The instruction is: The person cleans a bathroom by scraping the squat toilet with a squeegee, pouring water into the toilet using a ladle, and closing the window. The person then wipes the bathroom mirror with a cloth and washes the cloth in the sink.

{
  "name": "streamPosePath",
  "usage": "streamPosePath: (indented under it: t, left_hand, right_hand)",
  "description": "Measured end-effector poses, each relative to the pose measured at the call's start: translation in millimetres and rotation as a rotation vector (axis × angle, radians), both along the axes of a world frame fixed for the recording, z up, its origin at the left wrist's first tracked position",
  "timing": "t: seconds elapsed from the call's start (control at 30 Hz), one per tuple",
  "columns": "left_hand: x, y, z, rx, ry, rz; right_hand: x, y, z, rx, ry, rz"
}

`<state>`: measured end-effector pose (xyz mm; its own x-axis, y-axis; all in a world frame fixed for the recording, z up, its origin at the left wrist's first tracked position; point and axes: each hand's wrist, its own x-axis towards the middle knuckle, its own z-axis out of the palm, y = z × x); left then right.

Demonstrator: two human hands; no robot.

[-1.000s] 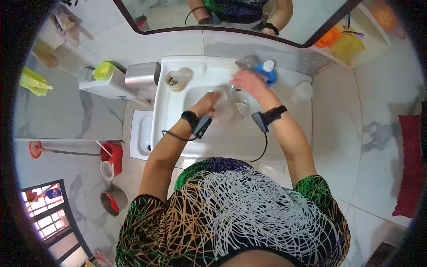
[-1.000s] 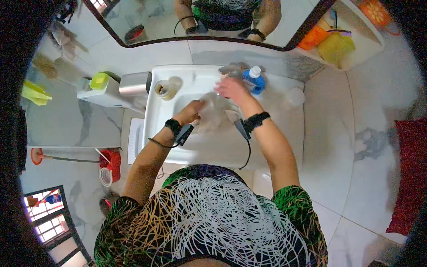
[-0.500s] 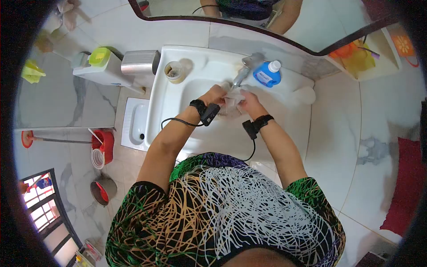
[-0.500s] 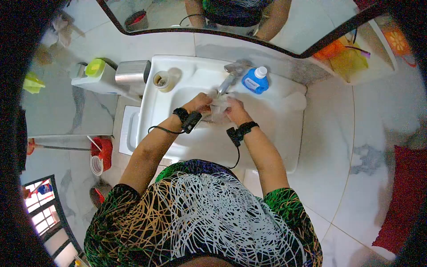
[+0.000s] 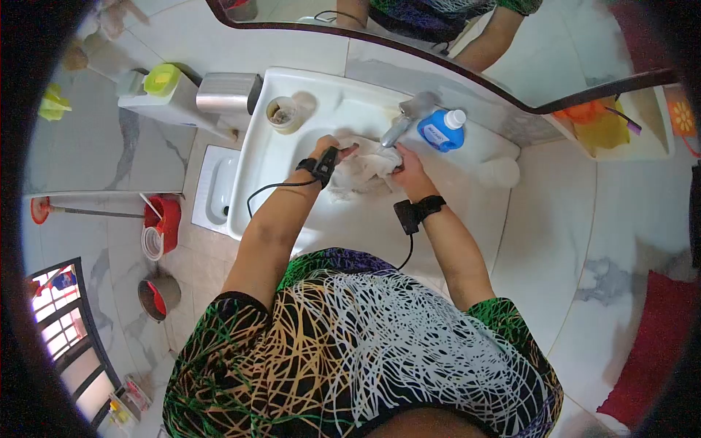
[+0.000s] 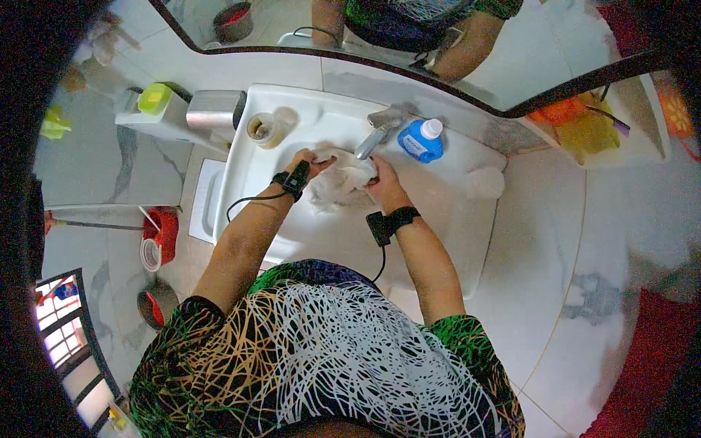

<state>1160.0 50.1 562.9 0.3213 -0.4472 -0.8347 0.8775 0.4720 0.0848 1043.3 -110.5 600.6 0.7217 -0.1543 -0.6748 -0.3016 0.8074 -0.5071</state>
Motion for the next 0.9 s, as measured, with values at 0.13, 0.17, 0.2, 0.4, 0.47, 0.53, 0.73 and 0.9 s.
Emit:
streamPosePath:
  t: [0.13,0.17,0.2,0.4,0.47,0.53,0.73,0.9]
  left_hand:
    - [-27.7,-24.8,-25.0,-0.154,-0.168,-0.272]
    - [-34.4,-31.6,-30.1,-0.195,-0.214,-0.335]
    - [-44.7,-43.0,-26.1,-0.181,-0.276,-0.344]
    - [-77.4,-54.5,-5.9,0.272,-0.718,-0.577]
    - [-73.9,-41.9,-11.0,0.587,-0.991,-0.77]
    - [-60.6,-24.1,43.4,0.855,-1.199,-0.967]
    - [-61.0,-40.1,2.9,0.844,-1.638,-0.767]
    - [-80.6,-35.5,20.4,0.848,-1.579,-0.968]
  right_hand:
    - [5.0,20.8,7.6,0.131,0.162,0.05]
    - [6.9,15.7,-16.4,0.162,0.282,0.049]
    - [-1.6,13.9,-27.2,-0.179,0.079,0.178]
    - [-10.5,27.3,5.6,-0.238,0.053,0.251]
    - [-0.4,42.3,9.1,-0.183,-0.015,0.242]
    - [10.5,46.0,6.2,-0.237,-0.01,0.233]
    - [29.3,32.0,-39.7,-0.421,0.093,0.035]
    - [28.2,22.5,-42.5,-0.422,0.105,0.062]
